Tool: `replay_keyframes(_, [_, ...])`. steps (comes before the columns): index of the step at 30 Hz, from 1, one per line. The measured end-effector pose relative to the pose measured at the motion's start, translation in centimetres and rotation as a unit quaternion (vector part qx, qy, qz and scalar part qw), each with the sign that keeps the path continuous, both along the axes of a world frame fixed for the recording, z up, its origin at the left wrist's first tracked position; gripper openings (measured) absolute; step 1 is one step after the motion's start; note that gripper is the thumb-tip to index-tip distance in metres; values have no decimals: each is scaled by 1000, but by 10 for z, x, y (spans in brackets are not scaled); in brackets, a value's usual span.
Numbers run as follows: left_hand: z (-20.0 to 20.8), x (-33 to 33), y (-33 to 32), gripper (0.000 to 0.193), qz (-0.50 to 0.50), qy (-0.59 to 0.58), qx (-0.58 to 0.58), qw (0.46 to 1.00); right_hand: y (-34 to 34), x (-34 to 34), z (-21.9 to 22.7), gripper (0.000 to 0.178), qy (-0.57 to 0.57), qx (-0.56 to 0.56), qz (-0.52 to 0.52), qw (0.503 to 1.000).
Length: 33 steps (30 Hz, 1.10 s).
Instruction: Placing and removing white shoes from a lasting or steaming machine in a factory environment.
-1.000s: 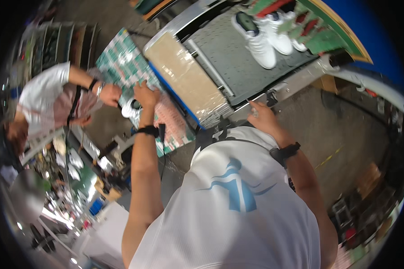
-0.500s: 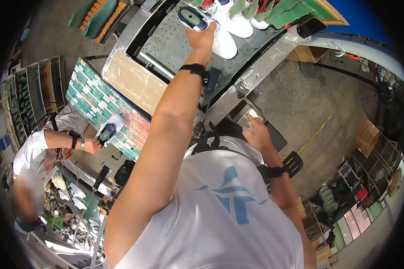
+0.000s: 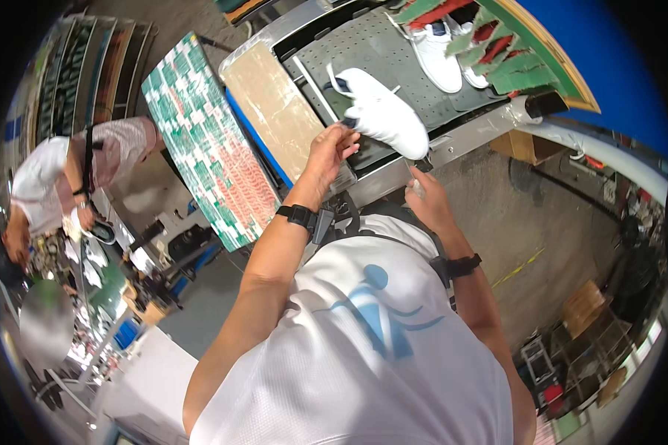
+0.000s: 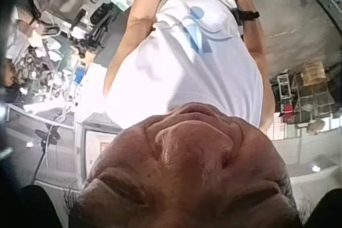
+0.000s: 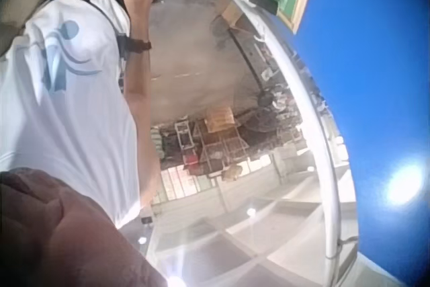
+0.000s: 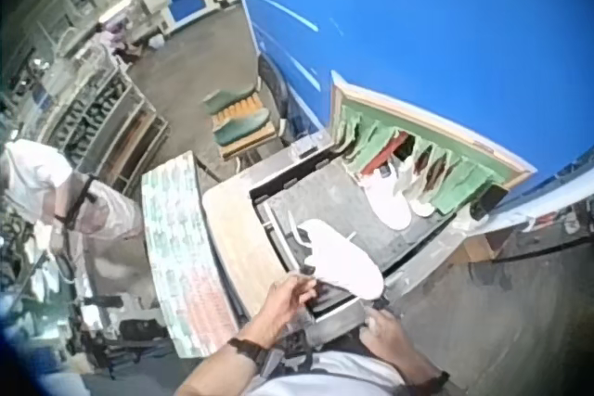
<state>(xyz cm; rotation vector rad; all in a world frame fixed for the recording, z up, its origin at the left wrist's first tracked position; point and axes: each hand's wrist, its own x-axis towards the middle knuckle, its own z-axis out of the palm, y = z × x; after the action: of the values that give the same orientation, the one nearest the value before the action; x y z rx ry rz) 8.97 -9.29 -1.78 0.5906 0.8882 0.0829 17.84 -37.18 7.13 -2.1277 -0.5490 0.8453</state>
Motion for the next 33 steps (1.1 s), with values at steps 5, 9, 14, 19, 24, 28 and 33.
replay_keyframes(5, [46,37,4,87,-39,22,160,986,19,16,-16,51,-27,63,13,998])
replay_keyframes(9, [37,77,-31,130,-149,147,154,966,20,19,-7,50,-65,49,49,995])
replay_keyframes(14, [5,130,-79,115,3,192,226,955,-8,6,2,53,-33,31,20,999])
replay_keyframes(19, [-18,141,-90,101,163,131,232,950,-55,-5,-6,53,-48,4,-64,997])
replay_keyframes(24, [-49,123,-72,62,138,101,254,952,-83,-12,-7,53,-49,-21,-138,989])
replay_keyframes(28, [-10,100,-45,49,22,-13,62,998,-88,-9,-16,51,-42,30,-179,983])
replay_keyframes(33, [84,40,-50,61,-21,-55,-49,997,-69,15,-31,48,44,67,-239,968])
